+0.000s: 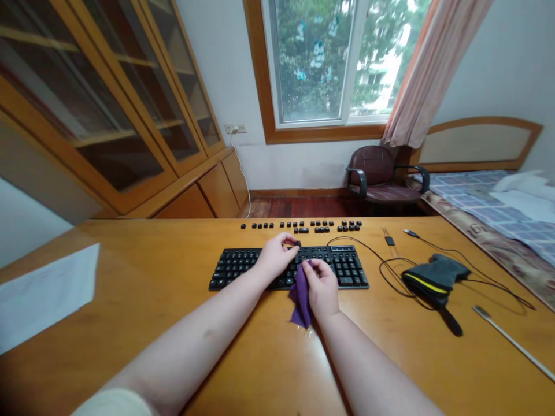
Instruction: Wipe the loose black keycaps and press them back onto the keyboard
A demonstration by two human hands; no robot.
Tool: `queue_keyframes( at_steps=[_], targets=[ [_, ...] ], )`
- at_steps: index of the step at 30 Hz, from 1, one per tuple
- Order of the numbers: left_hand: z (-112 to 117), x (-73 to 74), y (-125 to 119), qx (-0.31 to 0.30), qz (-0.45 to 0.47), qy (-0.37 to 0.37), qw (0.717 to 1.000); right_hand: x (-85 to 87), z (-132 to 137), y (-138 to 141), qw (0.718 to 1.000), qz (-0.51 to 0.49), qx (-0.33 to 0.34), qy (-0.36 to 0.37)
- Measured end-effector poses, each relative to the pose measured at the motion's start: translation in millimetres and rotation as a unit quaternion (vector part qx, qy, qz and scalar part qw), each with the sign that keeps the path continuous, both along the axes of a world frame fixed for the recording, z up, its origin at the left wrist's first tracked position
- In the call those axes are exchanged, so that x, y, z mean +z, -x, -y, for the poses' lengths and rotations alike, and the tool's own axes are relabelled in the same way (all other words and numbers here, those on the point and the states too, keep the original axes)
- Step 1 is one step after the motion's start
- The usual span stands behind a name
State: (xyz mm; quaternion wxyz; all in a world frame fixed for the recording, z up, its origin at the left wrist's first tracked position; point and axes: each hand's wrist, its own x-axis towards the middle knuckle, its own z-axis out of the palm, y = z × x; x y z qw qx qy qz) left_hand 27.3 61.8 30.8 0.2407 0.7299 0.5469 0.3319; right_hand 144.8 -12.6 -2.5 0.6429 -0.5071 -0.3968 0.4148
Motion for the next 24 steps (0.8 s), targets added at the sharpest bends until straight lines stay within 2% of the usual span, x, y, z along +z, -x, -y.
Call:
queue_keyframes(
  at_steps=[3, 5, 7, 10, 14, 19, 24],
  targets=[
    [46.6, -10.3, -5.6, 0.039, 0.155, 0.018, 0.987, 0.8, -0.9, -1.1, 1.0, 0.002, -0.01, -0.013],
    [66.7, -16.7, -5.4, 0.049, 0.189, 0.0, 0.981, 0.2, -1.4, -1.8, 1.0, 0.003, -0.002, -0.009],
    [76.6, -21.7, -2.6, 0.047, 0.19, -0.038, 0.98, -1.1, -1.3, -2.4, 1.0, -0.002, 0.019, 0.005],
    [79.1, -27.2, 1.9, 0.031, 0.203, -0.055, 0.977, -3.5, -0.3, -2.8, 0.998, -0.032, 0.05, 0.022],
    [76.9, -33.0, 2.0, 0.012, 0.242, -0.031, 0.97, -5.0, -0.1, -2.8, 0.995, -0.076, 0.062, 0.032],
    [73.3, -40.9, -2.6, -0.005, 0.287, 0.014, 0.958, -6.4, -3.5, -2.4, 0.992, -0.038, 0.119, -0.005],
    [68.5, -44.2, -4.2, -0.003, 0.332, 0.031, 0.943, -7.4, -6.8, 0.6, 0.989, -0.126, 0.077, 0.007]
  ],
)
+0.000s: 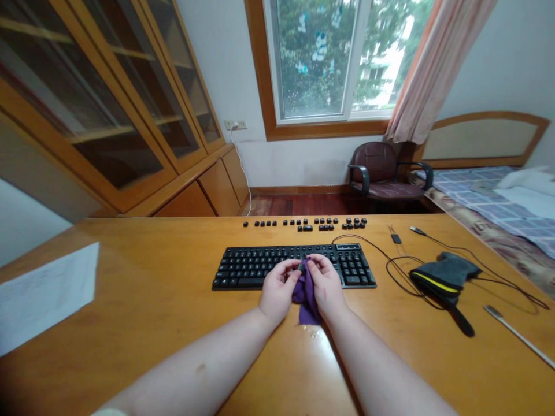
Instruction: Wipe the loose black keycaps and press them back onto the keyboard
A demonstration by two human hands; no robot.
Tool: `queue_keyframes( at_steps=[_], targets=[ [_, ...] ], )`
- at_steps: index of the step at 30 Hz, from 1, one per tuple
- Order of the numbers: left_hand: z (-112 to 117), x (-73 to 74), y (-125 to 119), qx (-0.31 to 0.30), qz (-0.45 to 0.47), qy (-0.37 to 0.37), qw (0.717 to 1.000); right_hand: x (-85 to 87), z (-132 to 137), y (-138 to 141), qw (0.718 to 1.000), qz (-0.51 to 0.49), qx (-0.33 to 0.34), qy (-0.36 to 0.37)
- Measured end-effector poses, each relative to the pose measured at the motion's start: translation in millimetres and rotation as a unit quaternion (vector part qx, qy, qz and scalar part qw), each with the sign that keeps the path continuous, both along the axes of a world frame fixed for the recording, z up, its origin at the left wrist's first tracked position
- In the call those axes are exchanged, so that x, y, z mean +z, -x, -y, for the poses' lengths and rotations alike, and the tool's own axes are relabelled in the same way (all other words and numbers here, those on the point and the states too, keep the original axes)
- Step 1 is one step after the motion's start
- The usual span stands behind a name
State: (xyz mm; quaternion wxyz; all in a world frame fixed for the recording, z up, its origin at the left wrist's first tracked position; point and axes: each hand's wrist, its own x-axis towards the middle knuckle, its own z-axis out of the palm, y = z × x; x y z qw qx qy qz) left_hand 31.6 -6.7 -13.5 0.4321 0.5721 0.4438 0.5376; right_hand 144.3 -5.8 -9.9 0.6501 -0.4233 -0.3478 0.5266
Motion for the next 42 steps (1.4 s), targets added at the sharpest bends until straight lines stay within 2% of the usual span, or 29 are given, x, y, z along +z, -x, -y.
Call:
queue_keyframes(
  at_steps=[3, 6, 10, 17, 26, 34, 42],
  targets=[
    [-0.7, 3.7, 1.5, 0.009, 0.002, -0.021, 1.0, 0.7, -0.4, 0.5, 0.999, -0.036, -0.008, 0.013],
    [-0.2, 8.3, 3.5, 0.017, -0.018, -0.054, 0.998, 2.0, 0.4, -0.8, 1.0, 0.011, -0.017, 0.023],
    [0.4, 9.8, 5.0, 0.037, -0.021, -0.048, 0.998, 2.6, 2.0, -2.9, 0.997, 0.082, -0.007, 0.01],
    [1.7, 10.0, 5.9, 0.05, -0.033, -0.073, 0.996, 2.9, 3.7, -3.2, 0.994, 0.103, 0.035, -0.026],
    [4.8, 11.9, 8.1, 0.062, -0.082, -0.134, 0.986, 5.4, 6.8, -2.5, 0.994, 0.103, 0.028, -0.025],
    [4.0, 11.7, 6.6, 0.064, -0.094, -0.117, 0.987, 4.4, 3.6, -3.4, 0.994, 0.106, -0.026, -0.004],
    [5.4, 13.2, 5.9, 0.066, -0.087, -0.124, 0.986, 0.6, 3.9, -4.8, 0.996, 0.088, 0.025, -0.011]
  ],
)
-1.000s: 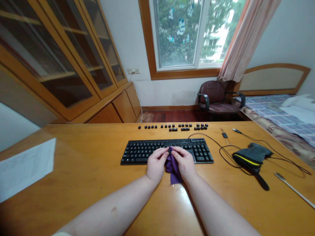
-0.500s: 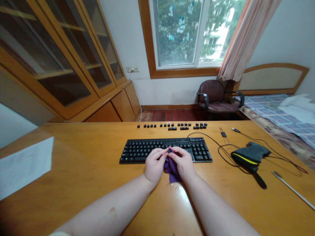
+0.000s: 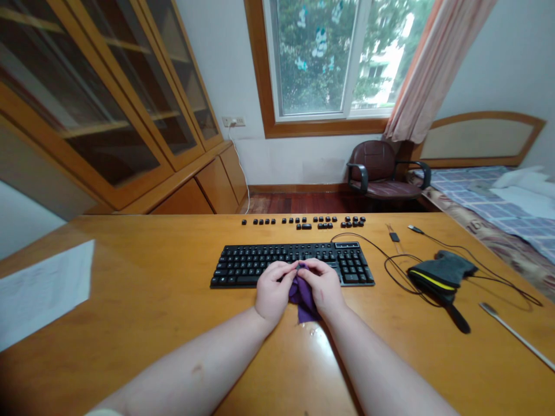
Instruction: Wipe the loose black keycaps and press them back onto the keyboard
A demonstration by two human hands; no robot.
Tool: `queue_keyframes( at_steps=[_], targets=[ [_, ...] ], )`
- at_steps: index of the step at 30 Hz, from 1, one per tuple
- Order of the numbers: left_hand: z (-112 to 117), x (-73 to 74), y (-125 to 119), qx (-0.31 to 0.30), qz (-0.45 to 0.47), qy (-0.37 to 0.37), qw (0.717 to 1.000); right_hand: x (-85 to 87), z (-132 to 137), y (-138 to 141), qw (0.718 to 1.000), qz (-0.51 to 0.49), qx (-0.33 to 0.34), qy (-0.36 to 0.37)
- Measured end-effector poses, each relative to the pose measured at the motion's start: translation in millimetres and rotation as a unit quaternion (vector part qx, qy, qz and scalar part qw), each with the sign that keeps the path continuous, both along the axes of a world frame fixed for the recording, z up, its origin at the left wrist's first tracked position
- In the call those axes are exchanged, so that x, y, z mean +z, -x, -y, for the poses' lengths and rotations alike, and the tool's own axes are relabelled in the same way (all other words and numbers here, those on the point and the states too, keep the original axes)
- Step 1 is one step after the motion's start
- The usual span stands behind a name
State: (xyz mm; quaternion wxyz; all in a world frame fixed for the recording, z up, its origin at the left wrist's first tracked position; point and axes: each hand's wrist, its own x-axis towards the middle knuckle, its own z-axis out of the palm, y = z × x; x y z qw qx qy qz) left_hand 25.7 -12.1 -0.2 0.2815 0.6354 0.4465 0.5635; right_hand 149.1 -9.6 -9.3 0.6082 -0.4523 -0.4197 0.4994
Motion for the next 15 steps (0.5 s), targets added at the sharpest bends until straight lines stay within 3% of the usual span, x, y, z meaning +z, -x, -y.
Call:
queue_keyframes(
  at_steps=[7, 11, 15],
  targets=[
    [0.7, 2.3, -2.9, -0.022, 0.021, 0.061, 0.998, 3.0, -3.6, -5.2, 0.998, 0.024, -0.041, 0.047],
    [-2.6, -0.3, -4.6, -0.062, 0.035, 0.079, 0.994, 3.0, -4.0, -2.5, 0.995, -0.027, -0.072, 0.063],
    [-7.3, -4.9, -5.3, -0.037, 0.091, 0.118, 0.988, 2.9, -3.2, 1.6, 0.991, -0.088, -0.084, 0.062]
  ],
)
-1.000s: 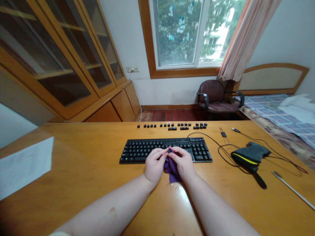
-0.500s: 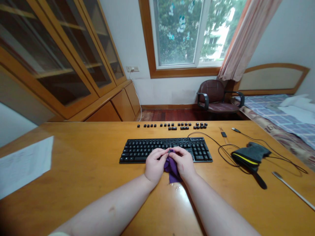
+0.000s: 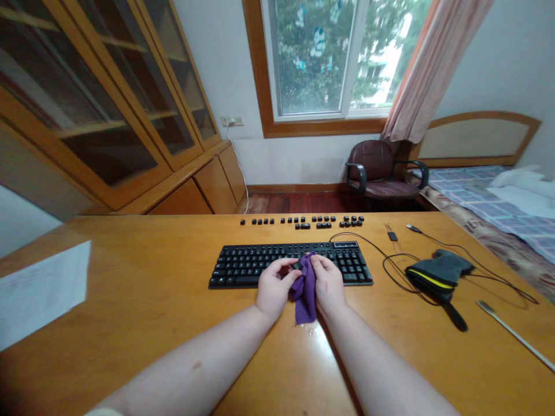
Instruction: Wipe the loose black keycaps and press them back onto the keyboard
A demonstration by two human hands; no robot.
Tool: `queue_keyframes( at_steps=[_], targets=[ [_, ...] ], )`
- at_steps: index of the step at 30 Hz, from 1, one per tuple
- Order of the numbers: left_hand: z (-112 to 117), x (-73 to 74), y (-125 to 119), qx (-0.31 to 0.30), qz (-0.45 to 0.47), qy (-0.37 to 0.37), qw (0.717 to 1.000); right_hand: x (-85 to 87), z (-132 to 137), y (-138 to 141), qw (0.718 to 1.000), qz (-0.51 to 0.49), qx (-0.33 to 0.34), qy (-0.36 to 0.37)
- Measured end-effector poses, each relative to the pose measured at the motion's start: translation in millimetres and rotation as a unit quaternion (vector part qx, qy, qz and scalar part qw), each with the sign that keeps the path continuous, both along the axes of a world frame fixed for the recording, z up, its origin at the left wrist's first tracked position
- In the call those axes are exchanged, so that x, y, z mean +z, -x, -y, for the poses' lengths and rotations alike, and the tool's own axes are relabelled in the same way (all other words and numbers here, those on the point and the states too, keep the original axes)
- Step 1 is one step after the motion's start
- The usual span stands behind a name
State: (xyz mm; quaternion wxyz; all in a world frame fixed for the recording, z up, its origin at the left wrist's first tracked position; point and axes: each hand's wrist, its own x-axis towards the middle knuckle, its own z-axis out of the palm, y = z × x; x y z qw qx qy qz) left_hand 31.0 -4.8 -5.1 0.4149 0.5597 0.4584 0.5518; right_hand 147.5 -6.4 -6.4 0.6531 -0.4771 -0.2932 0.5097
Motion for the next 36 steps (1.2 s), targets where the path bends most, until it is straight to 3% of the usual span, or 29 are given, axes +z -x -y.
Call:
queue_keyframes(
  at_steps=[7, 14, 18, 21, 26, 36],
  targets=[
    [-3.0, -0.6, -0.5, 0.018, 0.056, 0.035, 0.998, 0.8, 0.6, 2.2, 0.996, 0.043, 0.073, -0.02],
    [-1.7, -2.3, 3.3, -0.023, 0.022, -0.007, 0.999, -0.2, -0.6, 0.6, 0.998, 0.045, 0.039, -0.009],
    [-2.9, -1.2, 4.5, -0.016, -0.001, -0.015, 1.0, -0.6, -0.1, 1.6, 0.998, 0.048, 0.031, -0.013],
    [-3.4, 0.2, 2.6, 0.002, 0.039, 0.003, 0.999, -1.0, 1.4, 1.6, 0.998, 0.059, 0.027, -0.011],
    [-2.5, 4.4, -1.4, 0.01, 0.114, 0.042, 0.993, -1.5, 3.9, 0.4, 0.992, 0.087, 0.076, -0.052],
    [2.1, 9.0, 0.6, 0.011, 0.109, 0.095, 0.989, -5.0, 4.5, -1.5, 0.983, 0.087, 0.143, -0.081]
  ],
)
